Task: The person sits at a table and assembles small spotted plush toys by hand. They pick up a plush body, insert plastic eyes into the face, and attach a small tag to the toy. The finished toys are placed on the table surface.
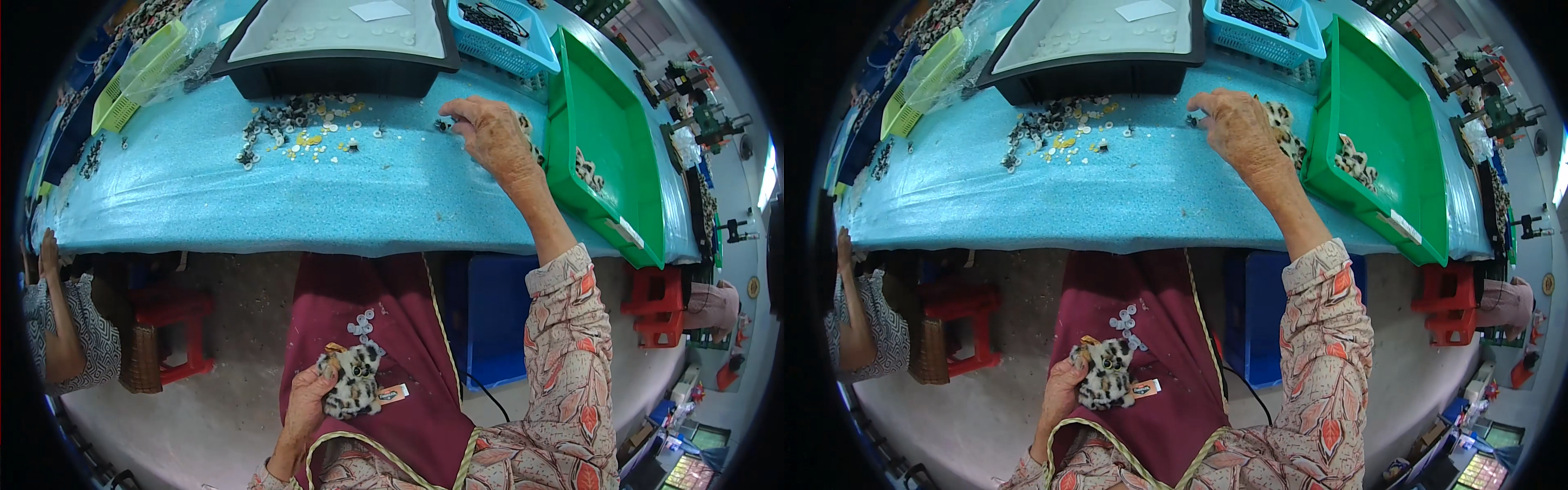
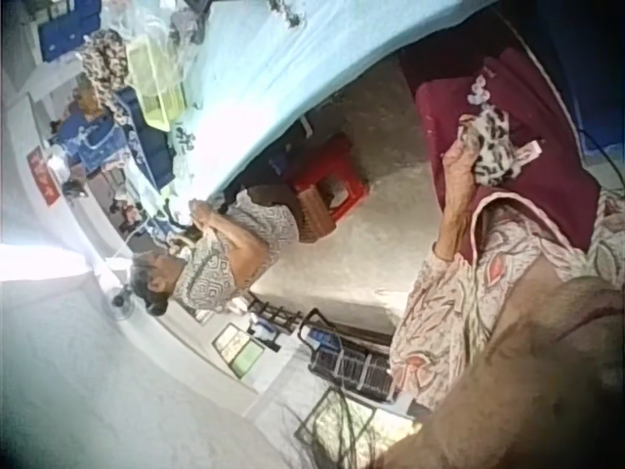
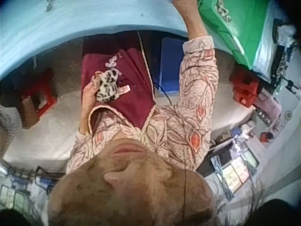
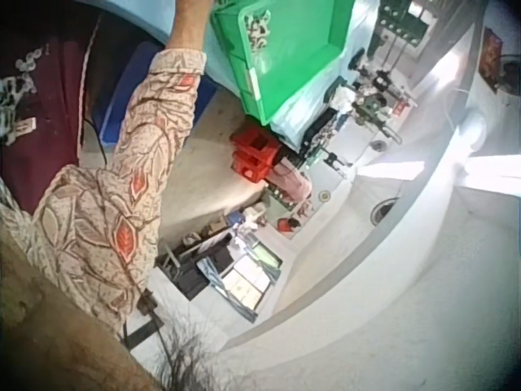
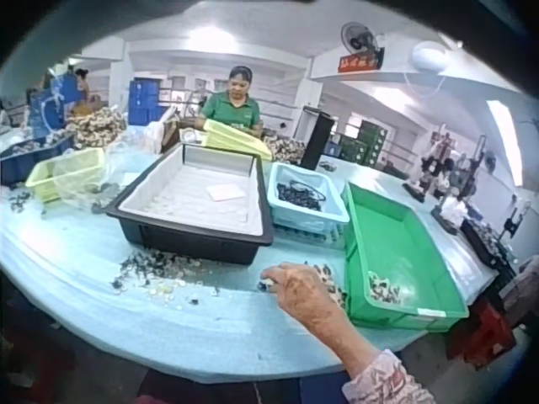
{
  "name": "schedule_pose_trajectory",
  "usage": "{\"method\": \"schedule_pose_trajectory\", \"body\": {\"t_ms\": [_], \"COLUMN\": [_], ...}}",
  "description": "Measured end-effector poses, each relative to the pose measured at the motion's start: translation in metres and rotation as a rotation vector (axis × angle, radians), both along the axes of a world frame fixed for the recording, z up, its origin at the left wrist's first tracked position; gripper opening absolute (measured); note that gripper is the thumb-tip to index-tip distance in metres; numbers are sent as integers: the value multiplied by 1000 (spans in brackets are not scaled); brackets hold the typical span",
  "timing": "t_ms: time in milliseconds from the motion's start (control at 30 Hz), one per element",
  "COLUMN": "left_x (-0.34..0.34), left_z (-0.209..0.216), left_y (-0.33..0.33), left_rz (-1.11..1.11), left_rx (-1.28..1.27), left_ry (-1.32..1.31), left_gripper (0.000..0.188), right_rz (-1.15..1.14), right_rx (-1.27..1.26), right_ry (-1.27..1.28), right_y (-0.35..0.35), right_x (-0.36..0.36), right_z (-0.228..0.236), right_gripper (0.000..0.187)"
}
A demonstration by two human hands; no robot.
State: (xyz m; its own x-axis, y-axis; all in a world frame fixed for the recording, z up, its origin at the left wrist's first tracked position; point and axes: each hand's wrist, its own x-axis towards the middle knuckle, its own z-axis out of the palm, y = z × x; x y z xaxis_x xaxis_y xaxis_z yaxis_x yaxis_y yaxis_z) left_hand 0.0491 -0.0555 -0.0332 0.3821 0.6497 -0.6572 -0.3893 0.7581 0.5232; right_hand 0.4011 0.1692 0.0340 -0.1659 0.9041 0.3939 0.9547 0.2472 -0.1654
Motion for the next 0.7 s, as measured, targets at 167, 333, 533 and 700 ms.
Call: {"method": "schedule_pose_trajectory", "body": {"t_ms": [167,333,533,700], "left_x": [-2,-3,-2,-6], "left_z": [-2,8,2,-3], "left_y": [-2,6,9,2], "left_rz": [33,-40,159,146], "left_rx": [6,145,-253,-271], "left_ry": [-8,205,-49,-72], "left_gripper": [29,31,27,27], "right_rz": [-166,141,252,206], "right_rx": [-192,21,-476,-1046], "right_ry": [-69,-37,937,1593], "right_y": [11,23,-95,-171], "right_x": [-15,-6,-77,-134], "right_z": [1,-25,6,-47], "right_gripper": [19,18,12,13]}}
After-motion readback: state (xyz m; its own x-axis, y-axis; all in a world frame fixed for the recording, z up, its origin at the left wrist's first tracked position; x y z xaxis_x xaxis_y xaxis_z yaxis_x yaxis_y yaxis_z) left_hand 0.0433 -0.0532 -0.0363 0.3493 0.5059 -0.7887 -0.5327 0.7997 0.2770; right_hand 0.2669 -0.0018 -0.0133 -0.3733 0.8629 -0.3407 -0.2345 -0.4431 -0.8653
